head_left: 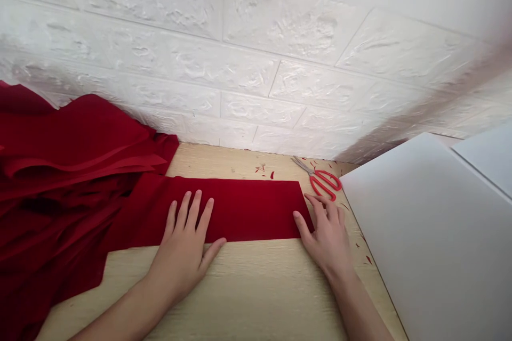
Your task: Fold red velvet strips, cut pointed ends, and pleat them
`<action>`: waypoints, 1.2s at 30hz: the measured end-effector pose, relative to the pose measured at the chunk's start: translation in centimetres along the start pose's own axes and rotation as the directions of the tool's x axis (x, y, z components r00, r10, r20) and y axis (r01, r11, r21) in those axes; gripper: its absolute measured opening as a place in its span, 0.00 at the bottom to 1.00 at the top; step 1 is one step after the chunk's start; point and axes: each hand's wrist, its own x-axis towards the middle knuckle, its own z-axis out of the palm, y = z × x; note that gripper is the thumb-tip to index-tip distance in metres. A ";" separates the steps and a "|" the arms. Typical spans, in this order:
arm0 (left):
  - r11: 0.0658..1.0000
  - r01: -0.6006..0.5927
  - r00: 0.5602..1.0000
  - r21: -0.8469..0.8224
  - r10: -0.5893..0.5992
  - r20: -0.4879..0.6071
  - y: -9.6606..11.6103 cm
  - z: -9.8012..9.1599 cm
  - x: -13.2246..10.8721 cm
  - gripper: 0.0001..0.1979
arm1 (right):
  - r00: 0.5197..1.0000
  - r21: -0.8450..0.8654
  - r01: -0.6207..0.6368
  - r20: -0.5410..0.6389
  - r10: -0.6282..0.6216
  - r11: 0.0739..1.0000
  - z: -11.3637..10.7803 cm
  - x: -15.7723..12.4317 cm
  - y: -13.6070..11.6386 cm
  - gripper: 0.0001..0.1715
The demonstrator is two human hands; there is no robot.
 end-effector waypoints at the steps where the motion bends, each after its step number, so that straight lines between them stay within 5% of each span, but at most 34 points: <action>1: 1.000 0.007 1.000 0.002 -0.007 0.011 0.0 0.0 0.0 0.37 | 0.999 0.008 0.030 -0.036 -0.029 1.000 -0.3 0.3 -0.4 0.30; 3: 1.000 0.018 0.999 0.010 -0.018 0.036 0.0 -0.1 0.1 0.37 | 0.993 0.025 0.108 -0.051 -0.107 0.994 -0.6 1.1 -1.3 0.30; 6: 0.999 0.031 0.998 0.026 -0.033 0.061 0.1 -0.2 0.1 0.37 | 0.973 0.063 0.209 0.088 -0.214 0.976 0.4 2.5 -2.3 0.33; 11: 0.999 0.036 0.996 0.024 -0.038 0.080 0.2 -0.4 0.2 0.38 | 0.944 -0.003 0.218 0.255 -0.210 0.976 3.4 3.0 -2.1 0.39; 15: 0.997 0.073 0.992 0.040 -0.077 0.103 -1.0 -0.8 1.0 0.40 | 0.940 -0.037 0.227 0.269 -0.209 0.973 3.8 2.6 -1.7 0.40; 23: 0.963 0.271 0.949 -0.001 -0.267 0.170 -7.4 -1.2 0.9 0.41 | 0.943 -0.011 0.204 0.271 -0.193 0.979 3.5 2.7 -1.9 0.41; 29: 0.946 0.293 0.951 -0.139 -0.273 0.146 -8.1 -1.3 0.6 0.39 | 0.942 -0.023 0.200 0.281 -0.186 0.980 3.3 2.5 -1.6 0.40; 36: 0.946 0.323 0.932 -0.021 -0.315 0.180 -8.6 -1.2 1.0 0.39 | 0.942 -0.007 0.198 0.276 -0.189 0.980 3.4 2.5 -1.6 0.40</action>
